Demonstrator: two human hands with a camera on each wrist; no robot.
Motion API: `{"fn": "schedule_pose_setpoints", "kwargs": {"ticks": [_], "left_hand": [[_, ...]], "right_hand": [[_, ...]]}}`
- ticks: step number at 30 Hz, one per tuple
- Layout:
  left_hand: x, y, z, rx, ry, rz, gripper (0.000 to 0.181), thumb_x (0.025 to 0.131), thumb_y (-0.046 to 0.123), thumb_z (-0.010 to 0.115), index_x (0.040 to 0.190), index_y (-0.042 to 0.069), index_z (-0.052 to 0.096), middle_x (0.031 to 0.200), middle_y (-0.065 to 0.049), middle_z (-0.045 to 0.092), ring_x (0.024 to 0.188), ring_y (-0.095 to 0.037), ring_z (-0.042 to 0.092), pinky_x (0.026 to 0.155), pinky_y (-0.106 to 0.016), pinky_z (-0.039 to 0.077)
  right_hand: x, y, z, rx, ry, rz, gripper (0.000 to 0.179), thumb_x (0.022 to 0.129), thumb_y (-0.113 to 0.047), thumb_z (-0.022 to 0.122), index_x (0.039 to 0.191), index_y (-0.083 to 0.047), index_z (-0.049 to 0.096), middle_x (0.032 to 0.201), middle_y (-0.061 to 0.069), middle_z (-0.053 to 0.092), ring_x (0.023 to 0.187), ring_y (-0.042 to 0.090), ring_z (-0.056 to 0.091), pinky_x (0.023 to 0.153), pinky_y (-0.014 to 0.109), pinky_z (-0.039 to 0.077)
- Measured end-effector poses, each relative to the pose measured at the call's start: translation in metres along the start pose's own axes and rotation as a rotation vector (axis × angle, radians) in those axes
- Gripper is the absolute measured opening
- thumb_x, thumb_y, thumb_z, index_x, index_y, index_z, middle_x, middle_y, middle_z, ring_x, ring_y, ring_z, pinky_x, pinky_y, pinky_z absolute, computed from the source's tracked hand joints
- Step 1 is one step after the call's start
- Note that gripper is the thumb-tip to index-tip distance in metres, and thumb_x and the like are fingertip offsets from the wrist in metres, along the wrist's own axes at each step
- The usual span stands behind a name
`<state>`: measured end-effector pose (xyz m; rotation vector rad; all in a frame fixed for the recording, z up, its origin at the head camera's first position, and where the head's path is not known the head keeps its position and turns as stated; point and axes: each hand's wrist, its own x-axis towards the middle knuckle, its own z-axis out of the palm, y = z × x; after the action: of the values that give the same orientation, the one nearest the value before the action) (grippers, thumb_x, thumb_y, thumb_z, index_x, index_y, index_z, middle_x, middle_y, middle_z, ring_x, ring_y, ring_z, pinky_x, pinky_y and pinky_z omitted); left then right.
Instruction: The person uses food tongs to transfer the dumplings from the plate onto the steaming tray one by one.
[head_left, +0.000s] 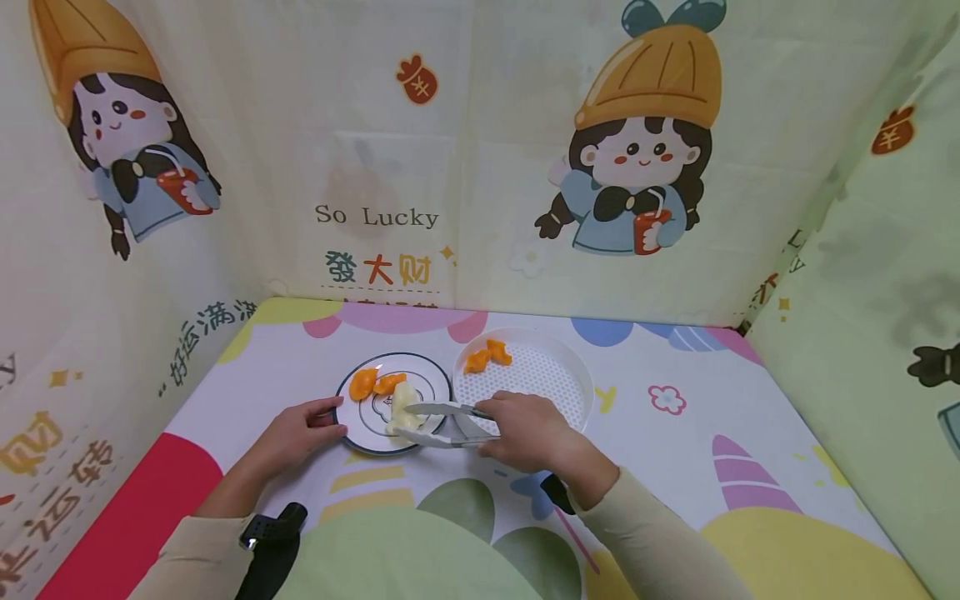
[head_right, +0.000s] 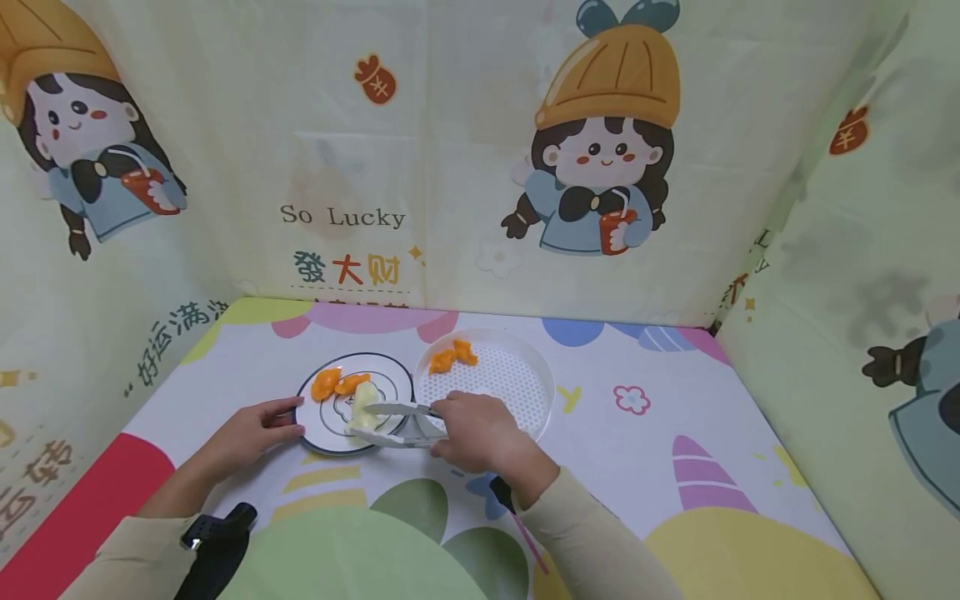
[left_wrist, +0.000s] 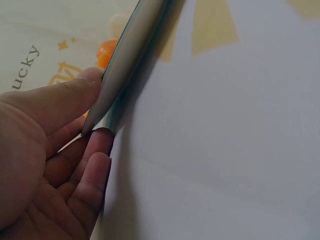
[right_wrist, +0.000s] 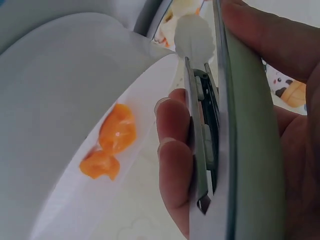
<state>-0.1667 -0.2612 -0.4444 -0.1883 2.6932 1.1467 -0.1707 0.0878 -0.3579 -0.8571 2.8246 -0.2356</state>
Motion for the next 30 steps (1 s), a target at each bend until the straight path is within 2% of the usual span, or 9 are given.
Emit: {"fn": "schedule_pose_setpoints", "kwargs": {"ticks": [8,17,24,30], "left_hand": [[0.000,0.000,-0.001,0.004,-0.004,0.006,0.072,0.089,0.033,0.077,0.148,0.004,0.048,0.119,-0.018,0.063,0.107,-0.032,0.054,0.092,-0.047,0.053],[-0.002,0.002,-0.001,0.009,0.000,0.016,0.072,0.090,0.034,0.076,0.148,0.003,0.047,0.119,-0.019,0.062,0.107,-0.033,0.054,0.092,-0.047,0.053],[-0.003,0.003,-0.001,0.000,0.002,0.013,0.071,0.090,0.033,0.076,0.147,0.002,0.048,0.118,-0.018,0.063,0.107,-0.033,0.053,0.093,-0.047,0.053],[-0.004,0.003,-0.001,-0.006,-0.003,-0.001,0.071,0.090,0.033,0.076,0.148,0.003,0.047,0.118,-0.018,0.062,0.107,-0.033,0.053,0.093,-0.047,0.053]], "right_hand": [[-0.006,0.011,-0.004,0.087,0.046,-0.025,0.052,0.086,-0.035,0.078,0.132,-0.014,0.066,0.116,0.002,0.067,0.096,0.020,0.059,0.079,0.038,0.052],[-0.018,0.033,-0.019,0.110,0.168,-0.025,0.053,0.087,-0.033,0.076,0.134,-0.011,0.064,0.122,0.007,0.067,0.106,0.025,0.062,0.088,0.045,0.051],[-0.026,0.061,-0.030,0.120,0.197,0.078,0.056,0.088,-0.033,0.076,0.136,-0.009,0.062,0.121,0.009,0.066,0.096,0.024,0.060,0.080,0.044,0.051],[-0.032,0.088,-0.033,0.120,0.240,0.187,0.057,0.088,-0.032,0.075,0.135,-0.004,0.061,0.122,0.015,0.066,0.098,0.030,0.061,0.079,0.049,0.051]]}}
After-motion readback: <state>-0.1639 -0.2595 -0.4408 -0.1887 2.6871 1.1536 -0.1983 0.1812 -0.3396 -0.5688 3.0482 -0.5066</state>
